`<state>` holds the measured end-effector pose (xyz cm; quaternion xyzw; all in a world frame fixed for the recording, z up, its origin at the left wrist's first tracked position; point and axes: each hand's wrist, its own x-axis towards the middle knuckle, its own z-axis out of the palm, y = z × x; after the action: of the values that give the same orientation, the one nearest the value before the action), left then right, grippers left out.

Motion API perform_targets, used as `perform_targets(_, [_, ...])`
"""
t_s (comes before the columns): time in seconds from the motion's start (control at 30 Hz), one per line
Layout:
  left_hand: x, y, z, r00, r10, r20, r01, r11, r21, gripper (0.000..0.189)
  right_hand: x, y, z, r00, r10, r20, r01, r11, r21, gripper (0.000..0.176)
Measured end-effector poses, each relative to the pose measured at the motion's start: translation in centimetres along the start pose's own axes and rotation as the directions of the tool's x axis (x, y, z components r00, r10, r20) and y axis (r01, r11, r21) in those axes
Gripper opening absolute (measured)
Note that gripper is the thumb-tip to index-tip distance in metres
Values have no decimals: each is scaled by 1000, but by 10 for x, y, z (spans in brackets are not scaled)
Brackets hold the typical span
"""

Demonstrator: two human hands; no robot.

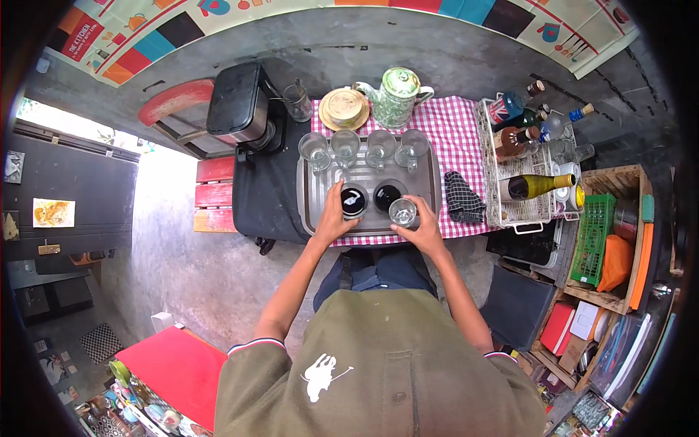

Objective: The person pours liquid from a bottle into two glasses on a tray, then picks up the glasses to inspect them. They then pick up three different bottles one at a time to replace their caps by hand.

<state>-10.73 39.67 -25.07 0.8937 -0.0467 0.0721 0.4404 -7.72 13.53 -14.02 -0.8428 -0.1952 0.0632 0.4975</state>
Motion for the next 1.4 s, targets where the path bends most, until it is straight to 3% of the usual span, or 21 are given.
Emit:
perform_targets(0.23, [-7,18,-10,999,-29,41,25,996,87,120,-12,6,2,999,43,14,-43,999,23,68])
perform_targets(0.37, [-13,46,-17,993,-116,-27,119,955,272,102,-20,9,0,996,91,9,-91,996,21,68])
perform_targets(0.4, [-13,54,-18,990,-96,-99,116,968,222,79,-22,10,0,995,102,8,-102,995,16,68])
perform_targets(0.5, [-6,72,-19,988,-35,-150,45,997,65,56,-26,15,-6,993,113,16,-112,993,-25,69])
perform_targets(0.53, [0,89,-22,984,-32,-174,35,999,16,39,-26,17,-8,991,132,26,-132,991,-3,69])
perform_targets(0.7, [23,116,3,997,20,-78,-37,974,-224,35,-24,25,-27,996,83,13,-82,996,-39,67])
perform_targets(0.83, [38,134,30,985,161,58,-152,980,-128,34,-19,46,-46,998,61,35,-60,998,-21,67])
perform_targets(0.9, [40,142,49,980,123,154,-94,979,-184,41,-19,55,-56,997,52,50,-50,998,-46,66])
perform_targets(1.1, [38,164,95,969,-34,243,92,969,-229,59,-16,93,-72,992,33,124,-33,999,-1,64])
perform_targets(1.27, [40,158,121,969,-137,207,186,952,-243,61,-7,115,-80,974,14,226,-16,1000,6,66])
perform_targets(1.4, [39,148,139,971,-207,120,227,956,-185,65,0,136,-72,979,-2,202,4,1000,-9,69])
